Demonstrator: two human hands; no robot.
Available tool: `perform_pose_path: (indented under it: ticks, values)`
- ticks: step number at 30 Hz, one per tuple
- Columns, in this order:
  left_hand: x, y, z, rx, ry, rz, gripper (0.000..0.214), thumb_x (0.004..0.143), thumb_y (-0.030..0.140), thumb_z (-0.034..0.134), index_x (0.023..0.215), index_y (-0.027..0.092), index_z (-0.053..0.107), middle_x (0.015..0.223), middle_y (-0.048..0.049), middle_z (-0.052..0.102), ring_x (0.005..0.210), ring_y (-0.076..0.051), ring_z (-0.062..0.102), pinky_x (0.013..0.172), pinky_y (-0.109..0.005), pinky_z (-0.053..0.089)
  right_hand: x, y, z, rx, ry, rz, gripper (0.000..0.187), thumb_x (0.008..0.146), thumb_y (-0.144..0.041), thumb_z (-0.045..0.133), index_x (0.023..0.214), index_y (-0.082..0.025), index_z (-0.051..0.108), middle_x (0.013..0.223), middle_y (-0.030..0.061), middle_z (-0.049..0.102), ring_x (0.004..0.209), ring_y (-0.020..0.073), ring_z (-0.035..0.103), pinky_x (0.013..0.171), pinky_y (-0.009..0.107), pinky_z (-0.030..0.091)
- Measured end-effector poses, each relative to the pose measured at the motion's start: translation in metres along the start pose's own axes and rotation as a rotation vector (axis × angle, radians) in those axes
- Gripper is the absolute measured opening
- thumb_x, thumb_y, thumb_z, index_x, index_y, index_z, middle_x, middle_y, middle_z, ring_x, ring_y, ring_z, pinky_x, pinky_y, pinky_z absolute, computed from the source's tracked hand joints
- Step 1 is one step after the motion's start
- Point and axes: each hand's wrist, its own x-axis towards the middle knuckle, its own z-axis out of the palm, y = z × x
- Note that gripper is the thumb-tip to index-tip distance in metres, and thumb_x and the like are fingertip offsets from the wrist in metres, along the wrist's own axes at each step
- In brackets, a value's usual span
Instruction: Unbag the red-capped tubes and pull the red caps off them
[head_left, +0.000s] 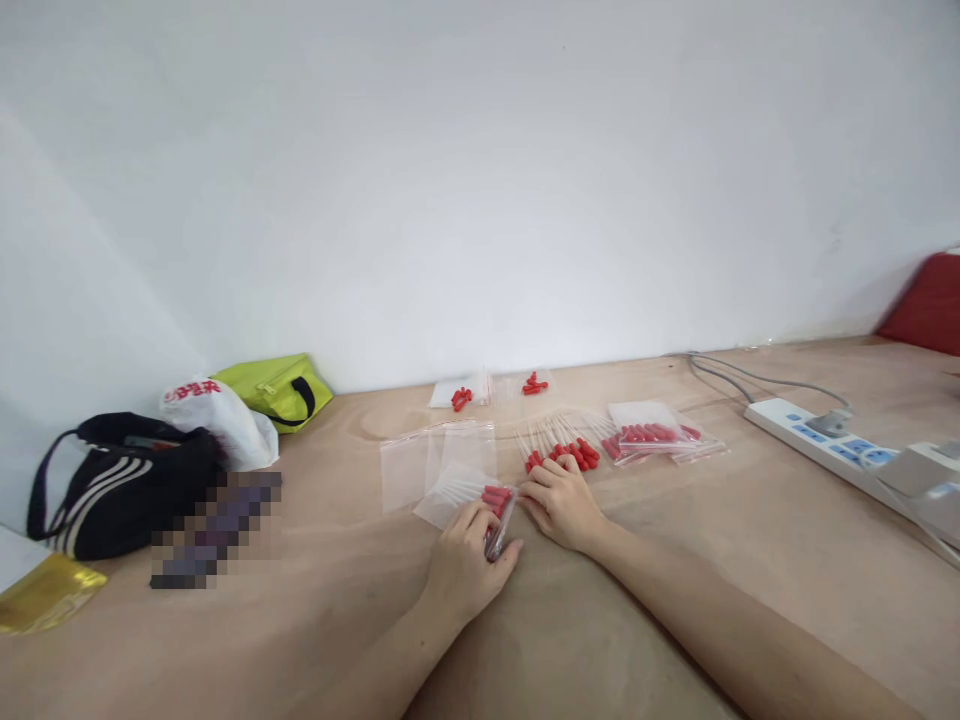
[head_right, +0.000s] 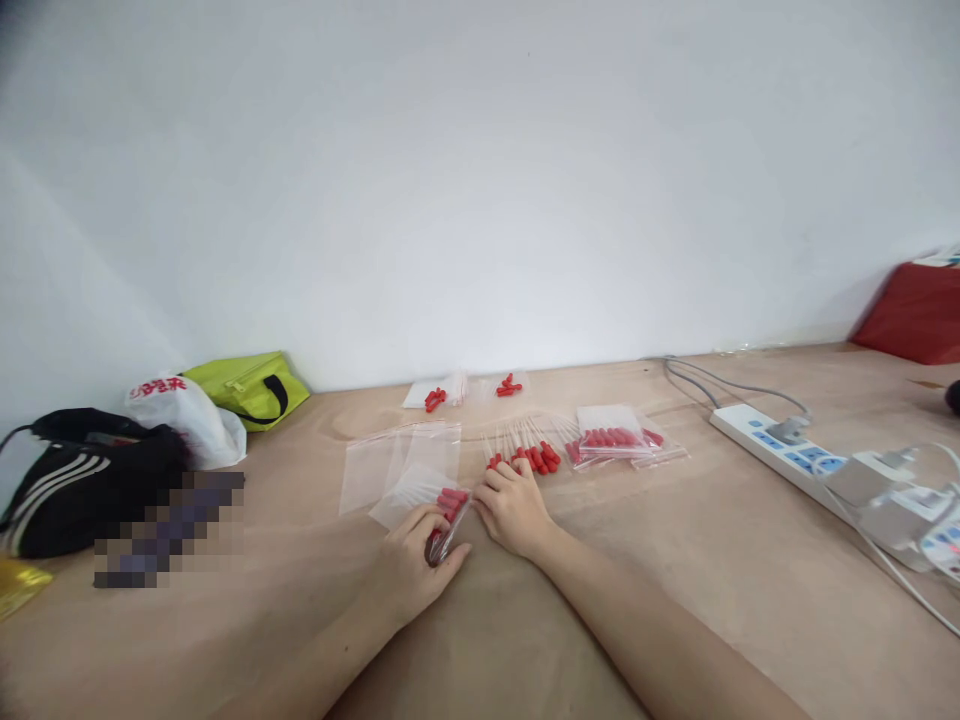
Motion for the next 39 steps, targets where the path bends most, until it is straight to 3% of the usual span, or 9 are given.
perform_pose_path:
  ticks: [2,7,14,25,33,39]
  values:
    - [0.0,0.0,0.001,0.014,0.01,0.01,0.001,0.07,0.018,0.053,0.07,0.018,0.052,0.08,-0.0042,0.059,0.076,-0.018,0.057,0.068,-0.031,0.048,0.001,0.0,0.0,0.0,-0.004,0.002,0.016,0.082,-0.023,0.05,0.071,-0.018,0.059,0.068,0.0008,0.056,0.071,0.0136,0.042,0.071,0.032,0.021]
    - [0.001,-0.003,0.003,-0.104,0.062,0.034,0.019,0.079,0.013,0.04,0.07,0.018,0.057,0.082,-0.0047,0.061,0.079,-0.016,0.058,0.071,-0.03,0.048,0.0,0.001,0.001,0.009,0.017,0.013,0.013,0.08,-0.023,0.052,0.069,-0.018,0.056,0.068,0.0,0.055,0.07,0.0133,0.041,0.07,0.031,0.022]
    - [0.004,-0.007,-0.001,-0.285,0.062,-0.144,0.017,0.074,0.016,0.05,0.06,0.017,0.06,0.081,-0.0049,0.062,0.077,-0.017,0.059,0.07,-0.032,0.049,-0.003,0.001,0.0,0.098,-0.006,-0.083,0.006,0.077,-0.021,0.053,0.073,-0.018,0.056,0.07,0.0,0.053,0.07,0.0131,0.04,0.066,0.027,0.026]
    - [0.004,-0.014,0.002,-0.374,0.053,-0.26,0.006,0.064,0.016,0.061,0.058,0.017,0.062,0.077,-0.0027,0.061,0.075,-0.016,0.058,0.07,-0.034,0.049,0.001,-0.001,0.0,0.153,-0.017,-0.147,0.012,0.08,-0.019,0.05,0.073,-0.02,0.06,0.073,0.0011,0.053,0.071,0.0125,0.041,0.065,0.026,0.028]
    - [0.004,-0.005,-0.001,-0.311,0.086,-0.187,0.014,0.072,0.024,0.054,0.062,0.017,0.059,0.073,-0.0032,0.061,0.071,-0.016,0.058,0.064,-0.03,0.049,0.008,-0.006,0.008,0.0,0.072,-0.231,0.02,0.081,-0.018,0.048,0.065,-0.02,0.059,0.066,0.0006,0.053,0.068,0.0128,0.038,0.065,0.029,0.025]
    - [0.007,0.0,0.004,-0.125,0.127,-0.082,0.012,0.071,0.016,0.05,0.075,0.018,0.061,0.079,-0.0047,0.062,0.076,-0.018,0.059,0.069,-0.033,0.049,0.004,-0.006,0.01,0.007,0.091,-0.3,0.022,0.082,-0.015,0.043,0.067,-0.019,0.059,0.068,0.0012,0.055,0.07,0.013,0.039,0.068,0.03,0.027]
